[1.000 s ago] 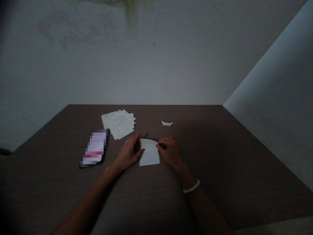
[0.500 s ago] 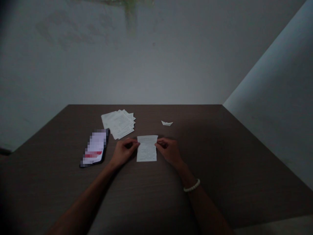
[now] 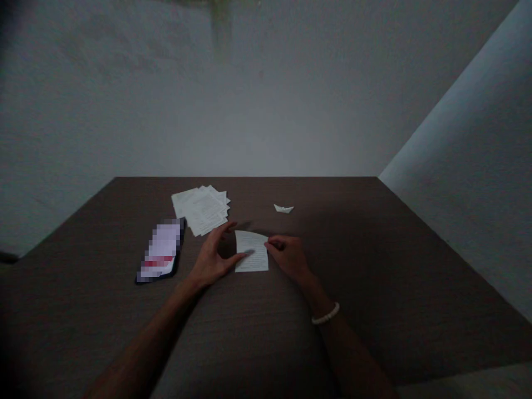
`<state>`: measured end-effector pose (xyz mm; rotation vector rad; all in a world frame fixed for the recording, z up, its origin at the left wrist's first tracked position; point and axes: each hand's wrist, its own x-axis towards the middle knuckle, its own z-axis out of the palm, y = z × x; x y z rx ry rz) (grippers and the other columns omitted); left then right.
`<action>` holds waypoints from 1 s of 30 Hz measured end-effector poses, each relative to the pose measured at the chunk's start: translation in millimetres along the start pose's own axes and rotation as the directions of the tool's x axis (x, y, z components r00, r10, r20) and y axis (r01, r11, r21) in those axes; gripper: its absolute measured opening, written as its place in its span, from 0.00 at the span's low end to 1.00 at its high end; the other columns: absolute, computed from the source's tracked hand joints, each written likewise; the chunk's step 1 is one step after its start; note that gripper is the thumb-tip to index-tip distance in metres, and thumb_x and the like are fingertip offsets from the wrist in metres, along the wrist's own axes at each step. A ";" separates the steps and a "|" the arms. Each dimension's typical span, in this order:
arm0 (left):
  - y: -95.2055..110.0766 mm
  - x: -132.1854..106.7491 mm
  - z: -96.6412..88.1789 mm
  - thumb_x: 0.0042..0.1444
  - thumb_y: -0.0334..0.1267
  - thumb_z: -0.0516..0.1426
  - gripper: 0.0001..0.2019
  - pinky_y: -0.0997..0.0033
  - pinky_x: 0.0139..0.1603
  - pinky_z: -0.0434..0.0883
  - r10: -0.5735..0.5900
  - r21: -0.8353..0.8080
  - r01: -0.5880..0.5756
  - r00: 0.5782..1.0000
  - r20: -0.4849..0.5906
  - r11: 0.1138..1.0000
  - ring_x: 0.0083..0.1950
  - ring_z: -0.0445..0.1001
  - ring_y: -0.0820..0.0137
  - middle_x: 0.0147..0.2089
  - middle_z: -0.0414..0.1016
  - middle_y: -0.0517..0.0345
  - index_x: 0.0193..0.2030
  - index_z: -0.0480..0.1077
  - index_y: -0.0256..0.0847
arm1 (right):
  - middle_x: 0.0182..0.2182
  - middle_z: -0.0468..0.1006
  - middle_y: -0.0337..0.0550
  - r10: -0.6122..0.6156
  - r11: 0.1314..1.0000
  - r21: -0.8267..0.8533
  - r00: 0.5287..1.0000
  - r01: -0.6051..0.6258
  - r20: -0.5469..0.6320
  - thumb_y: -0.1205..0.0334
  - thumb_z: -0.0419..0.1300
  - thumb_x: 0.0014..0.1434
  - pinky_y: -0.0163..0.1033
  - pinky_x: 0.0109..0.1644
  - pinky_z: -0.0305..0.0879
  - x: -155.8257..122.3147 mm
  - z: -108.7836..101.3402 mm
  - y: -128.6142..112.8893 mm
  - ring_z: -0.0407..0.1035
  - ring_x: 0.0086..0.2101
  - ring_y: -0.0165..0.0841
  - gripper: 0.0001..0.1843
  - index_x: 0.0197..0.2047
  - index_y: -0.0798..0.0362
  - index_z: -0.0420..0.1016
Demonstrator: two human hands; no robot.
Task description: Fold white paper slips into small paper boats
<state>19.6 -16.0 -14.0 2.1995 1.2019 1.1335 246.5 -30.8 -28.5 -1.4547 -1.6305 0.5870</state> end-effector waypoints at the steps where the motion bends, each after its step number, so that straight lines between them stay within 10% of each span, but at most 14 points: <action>1: 0.5 -0.7 0.1 0.48 0.48 0.66 0.41 0.49 0.61 0.64 0.044 0.029 -0.044 0.999 0.023 0.999 0.63 0.62 0.55 0.64 0.62 0.45 0.66 0.54 0.43 | 0.23 0.78 0.39 0.001 1.000 -0.001 1.000 -0.001 0.001 0.59 0.64 0.54 0.33 0.27 0.60 0.0 -0.2 0.1 0.69 0.23 0.30 0.08 0.30 0.54 0.80; 8: 0.4 -3.2 2.7 0.43 0.61 0.64 0.55 0.45 0.65 0.57 0.211 0.194 -0.259 0.948 0.237 0.946 0.67 0.55 0.48 0.68 0.56 0.39 0.71 0.41 0.40 | 0.22 0.78 0.39 0.005 1.000 0.005 0.999 -0.005 -0.036 0.59 0.64 0.53 0.33 0.27 0.59 0.2 -0.2 1.9 0.67 0.22 0.29 0.07 0.31 0.54 0.81; 30: 0.6 -6.4 5.1 0.55 0.47 0.61 0.33 0.50 0.62 0.63 0.259 0.214 -0.314 0.933 0.251 0.925 0.63 0.62 0.54 0.62 0.64 0.42 0.64 0.56 0.38 | 0.24 0.79 0.40 -0.008 0.997 -0.075 0.998 0.003 -0.067 0.59 0.63 0.52 0.34 0.28 0.62 1.9 -1.9 5.0 0.68 0.23 0.30 0.08 0.33 0.54 0.82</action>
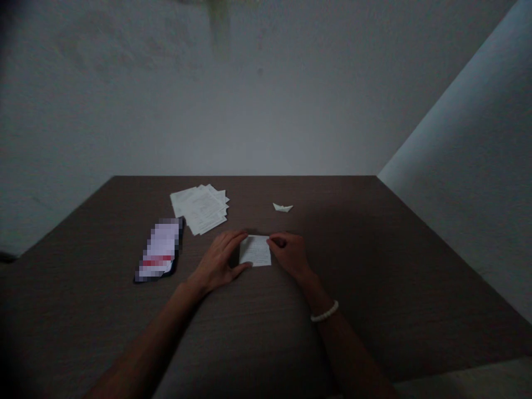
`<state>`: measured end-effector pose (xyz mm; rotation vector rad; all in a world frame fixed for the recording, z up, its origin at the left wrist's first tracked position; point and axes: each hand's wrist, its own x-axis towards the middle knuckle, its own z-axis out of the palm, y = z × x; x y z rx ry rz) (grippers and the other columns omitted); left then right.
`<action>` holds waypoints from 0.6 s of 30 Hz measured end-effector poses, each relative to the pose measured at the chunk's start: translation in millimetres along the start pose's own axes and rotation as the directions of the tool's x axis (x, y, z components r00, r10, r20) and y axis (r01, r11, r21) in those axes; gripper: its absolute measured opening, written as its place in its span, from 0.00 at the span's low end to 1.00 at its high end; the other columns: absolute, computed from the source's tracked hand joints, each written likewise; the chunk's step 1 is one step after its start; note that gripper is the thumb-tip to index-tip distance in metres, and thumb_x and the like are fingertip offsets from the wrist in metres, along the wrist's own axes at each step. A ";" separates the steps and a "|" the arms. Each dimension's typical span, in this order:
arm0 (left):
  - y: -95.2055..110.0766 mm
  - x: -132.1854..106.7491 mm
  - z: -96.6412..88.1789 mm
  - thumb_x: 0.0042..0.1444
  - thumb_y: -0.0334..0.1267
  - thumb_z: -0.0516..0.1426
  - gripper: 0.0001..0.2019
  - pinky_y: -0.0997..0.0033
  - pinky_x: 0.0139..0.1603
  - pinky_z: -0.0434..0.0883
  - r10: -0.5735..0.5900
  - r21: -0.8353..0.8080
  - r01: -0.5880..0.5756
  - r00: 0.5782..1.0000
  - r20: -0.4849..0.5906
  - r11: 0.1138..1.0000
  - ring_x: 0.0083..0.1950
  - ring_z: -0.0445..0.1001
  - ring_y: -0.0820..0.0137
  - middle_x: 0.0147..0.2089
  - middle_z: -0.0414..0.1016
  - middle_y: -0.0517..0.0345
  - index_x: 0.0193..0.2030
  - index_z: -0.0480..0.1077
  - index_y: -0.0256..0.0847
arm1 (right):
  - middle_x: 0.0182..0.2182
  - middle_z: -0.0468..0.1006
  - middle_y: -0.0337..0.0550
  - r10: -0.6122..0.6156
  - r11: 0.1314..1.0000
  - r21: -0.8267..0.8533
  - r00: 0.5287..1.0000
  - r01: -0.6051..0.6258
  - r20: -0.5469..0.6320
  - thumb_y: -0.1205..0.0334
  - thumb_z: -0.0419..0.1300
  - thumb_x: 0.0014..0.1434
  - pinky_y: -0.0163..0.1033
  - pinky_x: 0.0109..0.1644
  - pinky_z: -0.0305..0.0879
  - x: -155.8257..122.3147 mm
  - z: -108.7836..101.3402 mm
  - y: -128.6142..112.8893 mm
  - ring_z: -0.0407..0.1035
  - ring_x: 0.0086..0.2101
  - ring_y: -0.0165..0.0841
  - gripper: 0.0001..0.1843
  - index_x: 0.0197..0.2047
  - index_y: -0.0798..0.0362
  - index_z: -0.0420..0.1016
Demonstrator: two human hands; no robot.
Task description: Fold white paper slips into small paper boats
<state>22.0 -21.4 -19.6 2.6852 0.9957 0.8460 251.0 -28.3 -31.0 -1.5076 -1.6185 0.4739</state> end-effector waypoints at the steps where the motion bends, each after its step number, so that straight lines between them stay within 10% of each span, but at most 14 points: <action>1: -0.3 -0.6 0.9 0.56 0.46 0.60 0.31 0.50 0.61 0.64 0.011 0.002 -0.011 1.000 -0.005 1.000 0.63 0.62 0.54 0.62 0.64 0.42 0.63 0.57 0.38 | 0.24 0.79 0.40 0.003 1.000 -0.004 1.000 -0.003 0.003 0.60 0.63 0.52 0.34 0.29 0.62 0.1 -0.4 -0.3 0.68 0.23 0.30 0.08 0.33 0.53 0.82; 18: 0.8 -3.4 4.6 0.61 0.41 0.56 0.16 0.51 0.58 0.68 0.080 0.070 -0.085 0.994 0.076 0.994 0.62 0.66 0.57 0.62 0.68 0.46 0.54 0.70 0.39 | 0.33 0.82 0.45 0.003 0.999 0.048 1.000 -0.003 0.007 0.61 0.57 0.58 0.36 0.36 0.67 1.2 -3.4 -2.2 0.74 0.30 0.34 0.12 0.38 0.54 0.81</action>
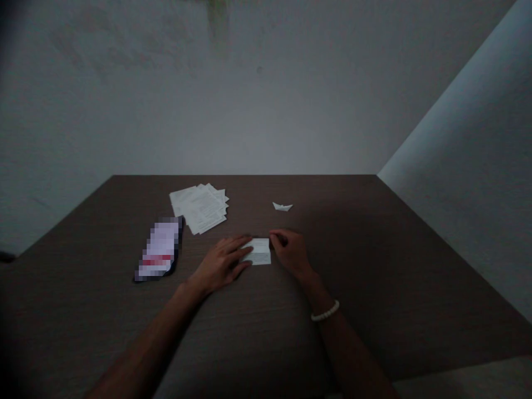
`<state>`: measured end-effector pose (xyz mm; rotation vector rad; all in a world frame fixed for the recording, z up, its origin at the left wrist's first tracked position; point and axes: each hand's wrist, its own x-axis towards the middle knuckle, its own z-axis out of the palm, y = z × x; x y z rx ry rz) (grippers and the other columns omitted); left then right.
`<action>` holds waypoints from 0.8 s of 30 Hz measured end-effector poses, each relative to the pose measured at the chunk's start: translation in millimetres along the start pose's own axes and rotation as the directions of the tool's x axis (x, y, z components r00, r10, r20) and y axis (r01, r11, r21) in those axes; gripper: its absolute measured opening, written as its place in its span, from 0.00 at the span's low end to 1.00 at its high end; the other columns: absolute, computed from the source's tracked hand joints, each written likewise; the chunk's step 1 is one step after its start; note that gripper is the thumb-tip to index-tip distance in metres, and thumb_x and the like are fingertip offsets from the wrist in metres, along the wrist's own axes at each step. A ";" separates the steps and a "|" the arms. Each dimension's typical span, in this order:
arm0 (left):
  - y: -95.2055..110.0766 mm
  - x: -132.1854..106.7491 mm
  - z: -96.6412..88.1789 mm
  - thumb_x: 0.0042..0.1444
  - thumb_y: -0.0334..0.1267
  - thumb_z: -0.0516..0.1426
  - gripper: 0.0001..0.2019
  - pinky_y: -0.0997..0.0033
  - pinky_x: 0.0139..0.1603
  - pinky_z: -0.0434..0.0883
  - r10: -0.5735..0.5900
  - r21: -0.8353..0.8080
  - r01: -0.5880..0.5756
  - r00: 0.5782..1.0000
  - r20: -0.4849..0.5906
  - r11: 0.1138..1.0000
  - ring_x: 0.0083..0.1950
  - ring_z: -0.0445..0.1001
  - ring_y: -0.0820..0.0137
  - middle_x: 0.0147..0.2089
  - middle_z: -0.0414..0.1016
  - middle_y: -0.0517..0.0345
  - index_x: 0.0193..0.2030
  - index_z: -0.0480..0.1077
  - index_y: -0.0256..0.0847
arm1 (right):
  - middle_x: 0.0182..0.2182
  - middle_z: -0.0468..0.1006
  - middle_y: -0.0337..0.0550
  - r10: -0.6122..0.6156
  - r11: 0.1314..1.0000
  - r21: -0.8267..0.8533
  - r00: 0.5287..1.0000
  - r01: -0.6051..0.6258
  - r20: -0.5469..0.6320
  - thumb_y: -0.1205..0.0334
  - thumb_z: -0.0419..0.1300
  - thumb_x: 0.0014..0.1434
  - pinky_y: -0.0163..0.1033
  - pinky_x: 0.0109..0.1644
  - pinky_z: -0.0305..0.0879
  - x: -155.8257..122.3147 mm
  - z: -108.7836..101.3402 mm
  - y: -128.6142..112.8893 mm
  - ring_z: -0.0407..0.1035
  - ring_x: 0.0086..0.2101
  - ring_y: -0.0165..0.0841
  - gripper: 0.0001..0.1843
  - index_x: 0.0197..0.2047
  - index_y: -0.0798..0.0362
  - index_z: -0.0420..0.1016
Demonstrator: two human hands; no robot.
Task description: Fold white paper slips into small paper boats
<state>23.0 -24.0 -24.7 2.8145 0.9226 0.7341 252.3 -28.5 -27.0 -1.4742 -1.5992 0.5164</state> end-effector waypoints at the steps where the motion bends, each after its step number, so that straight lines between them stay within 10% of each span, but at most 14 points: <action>1: 0.7 0.2 -0.8 0.62 0.41 0.55 0.16 0.51 0.58 0.67 -0.002 0.002 0.002 1.000 0.008 1.000 0.62 0.66 0.57 0.62 0.68 0.47 0.54 0.71 0.40 | 0.34 0.82 0.45 -0.016 1.000 -0.007 1.000 0.016 0.003 0.61 0.57 0.58 0.36 0.37 0.67 -0.1 -0.5 -1.1 0.74 0.32 0.34 0.12 0.38 0.54 0.80; 24: 3.3 1.9 -2.5 0.63 0.41 0.54 0.16 0.51 0.58 0.68 -0.018 0.011 0.018 0.999 0.047 1.000 0.60 0.66 0.56 0.61 0.68 0.48 0.54 0.71 0.40 | 0.25 0.80 0.38 0.005 0.997 0.069 0.980 -0.019 0.200 0.61 0.64 0.52 0.34 0.31 0.65 -5.1 -9.8 -11.4 0.69 0.24 0.29 0.18 0.47 0.55 0.75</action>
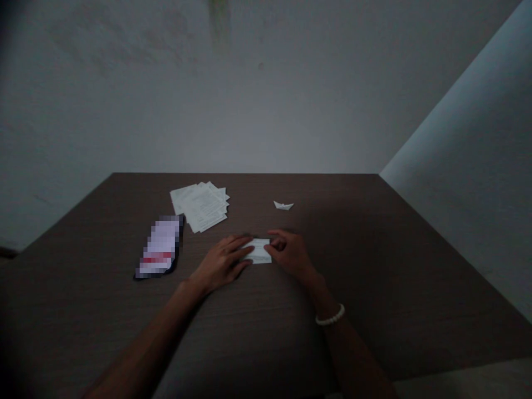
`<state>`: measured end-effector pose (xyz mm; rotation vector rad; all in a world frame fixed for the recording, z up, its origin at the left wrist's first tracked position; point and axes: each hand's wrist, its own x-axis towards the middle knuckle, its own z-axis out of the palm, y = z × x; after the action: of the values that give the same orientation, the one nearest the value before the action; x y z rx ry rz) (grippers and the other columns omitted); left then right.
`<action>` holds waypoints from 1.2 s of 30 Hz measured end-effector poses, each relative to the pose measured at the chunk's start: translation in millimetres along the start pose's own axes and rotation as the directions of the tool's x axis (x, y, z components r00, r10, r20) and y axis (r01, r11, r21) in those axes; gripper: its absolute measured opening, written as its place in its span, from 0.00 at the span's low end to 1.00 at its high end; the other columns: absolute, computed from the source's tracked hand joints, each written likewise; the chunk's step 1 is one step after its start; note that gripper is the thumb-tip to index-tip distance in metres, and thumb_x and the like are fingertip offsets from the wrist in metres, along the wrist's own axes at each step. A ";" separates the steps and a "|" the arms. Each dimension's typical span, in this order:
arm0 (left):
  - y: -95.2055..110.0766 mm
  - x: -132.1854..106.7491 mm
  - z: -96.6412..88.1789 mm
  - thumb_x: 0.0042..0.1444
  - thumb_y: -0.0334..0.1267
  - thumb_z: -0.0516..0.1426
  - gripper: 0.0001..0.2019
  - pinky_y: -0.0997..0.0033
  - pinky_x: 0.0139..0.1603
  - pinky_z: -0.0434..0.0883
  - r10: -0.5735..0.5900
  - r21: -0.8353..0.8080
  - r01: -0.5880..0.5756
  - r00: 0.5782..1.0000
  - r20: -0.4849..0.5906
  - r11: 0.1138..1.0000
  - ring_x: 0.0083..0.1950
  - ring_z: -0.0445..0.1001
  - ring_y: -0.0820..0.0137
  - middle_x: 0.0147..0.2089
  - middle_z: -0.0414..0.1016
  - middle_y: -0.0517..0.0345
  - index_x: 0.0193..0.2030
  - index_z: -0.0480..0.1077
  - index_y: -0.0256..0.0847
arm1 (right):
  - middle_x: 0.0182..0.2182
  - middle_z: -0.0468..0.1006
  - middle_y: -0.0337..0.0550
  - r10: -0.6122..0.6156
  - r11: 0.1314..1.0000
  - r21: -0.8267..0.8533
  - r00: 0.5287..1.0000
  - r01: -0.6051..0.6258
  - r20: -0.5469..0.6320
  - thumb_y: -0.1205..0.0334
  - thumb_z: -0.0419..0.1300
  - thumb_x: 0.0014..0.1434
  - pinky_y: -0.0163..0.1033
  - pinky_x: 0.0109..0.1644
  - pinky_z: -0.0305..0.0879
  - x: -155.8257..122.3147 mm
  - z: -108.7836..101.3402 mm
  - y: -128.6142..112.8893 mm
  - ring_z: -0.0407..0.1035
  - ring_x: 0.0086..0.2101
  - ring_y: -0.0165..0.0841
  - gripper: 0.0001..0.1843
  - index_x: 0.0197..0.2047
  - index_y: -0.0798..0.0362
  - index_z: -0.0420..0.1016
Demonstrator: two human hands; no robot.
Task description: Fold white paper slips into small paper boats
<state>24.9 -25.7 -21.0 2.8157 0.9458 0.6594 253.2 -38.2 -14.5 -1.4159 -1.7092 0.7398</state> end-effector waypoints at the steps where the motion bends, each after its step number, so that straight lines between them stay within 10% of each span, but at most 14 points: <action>1: 0.0 0.1 0.0 0.63 0.41 0.54 0.16 0.51 0.58 0.68 0.001 0.000 -0.001 1.000 -0.003 1.000 0.60 0.66 0.56 0.61 0.68 0.47 0.54 0.71 0.40 | 0.25 0.79 0.38 0.006 1.000 0.000 1.000 -0.006 0.014 0.61 0.64 0.51 0.34 0.31 0.65 -0.8 -0.9 -1.3 0.69 0.24 0.29 0.19 0.47 0.55 0.75; 36: -1.0 1.2 -1.0 0.63 0.46 0.54 0.15 0.52 0.57 0.68 0.001 -0.047 0.001 1.000 0.031 0.999 0.60 0.67 0.58 0.59 0.70 0.48 0.50 0.73 0.41 | 0.25 0.78 0.35 -0.012 1.000 -0.023 0.986 0.016 0.167 0.64 0.66 0.49 0.32 0.30 0.62 -3.1 -6.6 10.1 0.70 0.24 0.28 0.20 0.46 0.53 0.70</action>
<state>24.8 -24.2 -19.9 2.7764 0.9126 0.6278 264.3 -39.4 -20.0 -1.3899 -1.8597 0.8533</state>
